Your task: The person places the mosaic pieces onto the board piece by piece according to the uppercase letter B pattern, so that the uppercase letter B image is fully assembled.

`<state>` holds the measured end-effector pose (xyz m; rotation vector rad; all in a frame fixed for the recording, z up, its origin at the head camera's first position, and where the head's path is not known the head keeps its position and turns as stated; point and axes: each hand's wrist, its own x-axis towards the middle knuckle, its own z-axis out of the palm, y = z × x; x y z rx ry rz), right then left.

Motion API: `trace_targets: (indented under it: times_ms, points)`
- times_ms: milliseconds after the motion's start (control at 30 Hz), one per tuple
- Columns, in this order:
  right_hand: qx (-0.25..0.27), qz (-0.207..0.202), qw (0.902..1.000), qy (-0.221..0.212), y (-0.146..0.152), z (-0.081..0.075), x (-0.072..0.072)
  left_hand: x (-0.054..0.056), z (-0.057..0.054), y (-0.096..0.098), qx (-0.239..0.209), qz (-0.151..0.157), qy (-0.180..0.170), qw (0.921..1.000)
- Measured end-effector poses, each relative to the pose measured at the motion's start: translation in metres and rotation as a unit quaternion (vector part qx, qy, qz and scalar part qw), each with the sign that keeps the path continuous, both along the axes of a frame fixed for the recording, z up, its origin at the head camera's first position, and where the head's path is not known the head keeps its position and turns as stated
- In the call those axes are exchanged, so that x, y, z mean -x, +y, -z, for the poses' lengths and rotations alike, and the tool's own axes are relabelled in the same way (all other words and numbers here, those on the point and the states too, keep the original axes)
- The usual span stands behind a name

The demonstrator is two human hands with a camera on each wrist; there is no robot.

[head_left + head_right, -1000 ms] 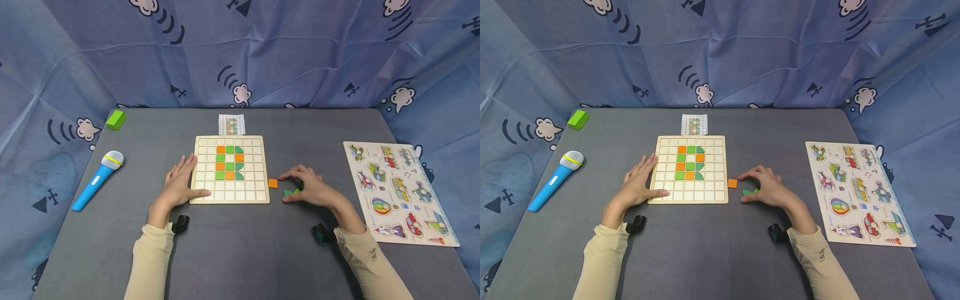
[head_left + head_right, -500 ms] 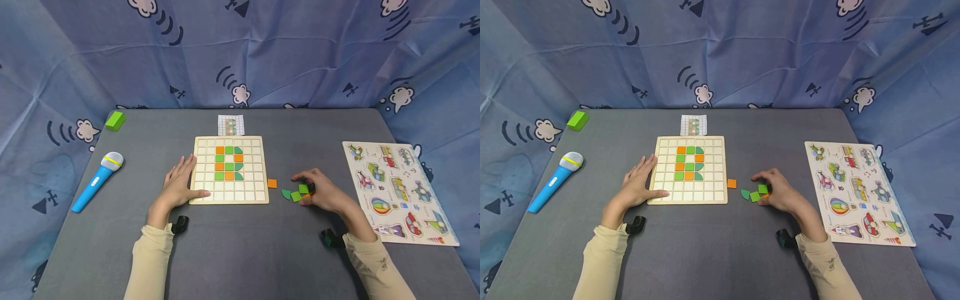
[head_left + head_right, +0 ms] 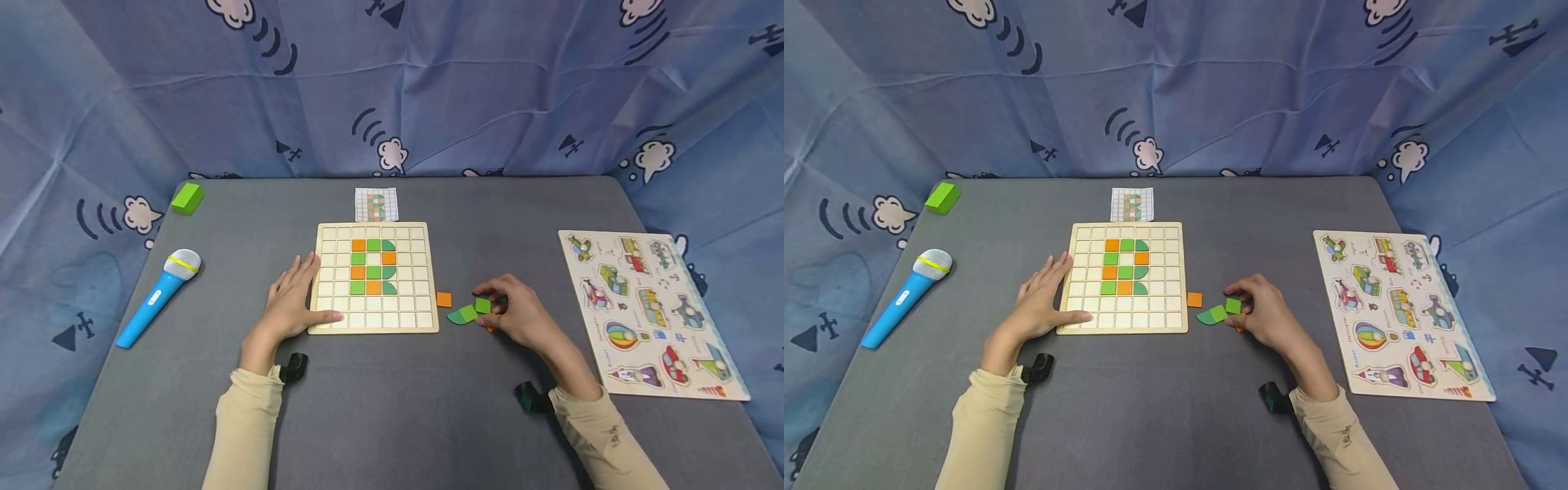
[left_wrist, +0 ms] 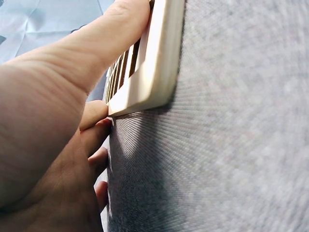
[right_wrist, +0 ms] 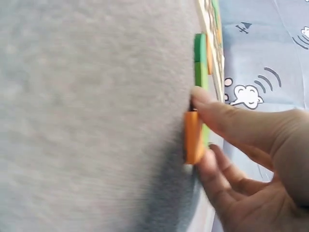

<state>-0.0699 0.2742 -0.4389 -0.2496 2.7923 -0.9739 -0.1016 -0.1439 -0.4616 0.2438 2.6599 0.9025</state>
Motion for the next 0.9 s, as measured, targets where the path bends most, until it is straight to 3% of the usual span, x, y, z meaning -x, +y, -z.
trace_targets:
  times_ms: [267,633,900]
  points:
    - [0.011,0.019,0.9988,0.043,-0.002,0.006,-0.001,0.000,0.000,-0.001,-0.001,-0.001,0.001,1.0000]
    - [0.000,-0.015,0.9996,-0.026,0.019,-0.003,-0.009,0.000,-0.001,0.000,-0.002,0.005,0.004,1.0000]
    - [0.012,-0.013,0.9998,0.010,0.013,0.001,-0.011,-0.001,-0.002,0.000,-0.003,0.004,0.002,1.0000]
